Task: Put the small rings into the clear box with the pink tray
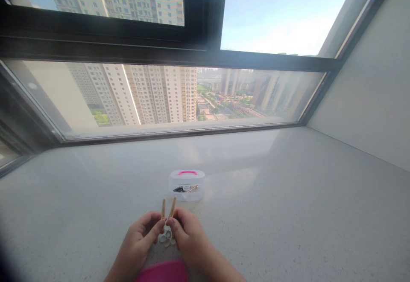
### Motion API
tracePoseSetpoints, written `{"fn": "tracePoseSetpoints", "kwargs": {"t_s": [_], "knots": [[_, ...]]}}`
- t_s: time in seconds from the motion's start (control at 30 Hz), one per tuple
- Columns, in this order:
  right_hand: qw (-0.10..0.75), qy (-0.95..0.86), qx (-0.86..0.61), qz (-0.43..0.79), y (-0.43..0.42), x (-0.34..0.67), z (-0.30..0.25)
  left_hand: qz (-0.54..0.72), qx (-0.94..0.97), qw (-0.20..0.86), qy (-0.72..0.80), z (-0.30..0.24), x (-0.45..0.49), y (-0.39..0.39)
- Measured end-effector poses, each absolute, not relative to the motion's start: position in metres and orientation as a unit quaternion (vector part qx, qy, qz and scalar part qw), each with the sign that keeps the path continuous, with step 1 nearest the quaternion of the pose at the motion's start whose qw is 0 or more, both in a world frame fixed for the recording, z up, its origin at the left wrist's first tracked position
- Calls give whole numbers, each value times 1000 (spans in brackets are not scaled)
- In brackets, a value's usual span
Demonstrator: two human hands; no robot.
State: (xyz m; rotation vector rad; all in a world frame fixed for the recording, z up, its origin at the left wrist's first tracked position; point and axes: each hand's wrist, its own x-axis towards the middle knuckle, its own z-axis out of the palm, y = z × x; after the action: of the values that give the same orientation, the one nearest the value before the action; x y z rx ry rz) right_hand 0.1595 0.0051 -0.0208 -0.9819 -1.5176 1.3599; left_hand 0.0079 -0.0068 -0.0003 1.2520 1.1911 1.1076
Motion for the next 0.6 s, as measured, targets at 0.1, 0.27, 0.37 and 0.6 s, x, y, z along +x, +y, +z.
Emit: {"fn": "tracePoseSetpoints", "kwargs": {"t_s": [0.1, 0.27, 0.37, 0.6], "knots": [[422, -608, -394, 544, 6, 159, -20, 462, 521, 521, 494, 0, 8, -8], [419, -606, -392, 551, 6, 159, -16, 447, 534, 515, 500, 0, 7, -6], [416, -606, -397, 550, 6, 159, -15, 442, 540, 513, 499, -1, 7, -5], [414, -611, -407, 539, 5, 159, -17, 444, 538, 518, 495, -1, 7, -6]]}}
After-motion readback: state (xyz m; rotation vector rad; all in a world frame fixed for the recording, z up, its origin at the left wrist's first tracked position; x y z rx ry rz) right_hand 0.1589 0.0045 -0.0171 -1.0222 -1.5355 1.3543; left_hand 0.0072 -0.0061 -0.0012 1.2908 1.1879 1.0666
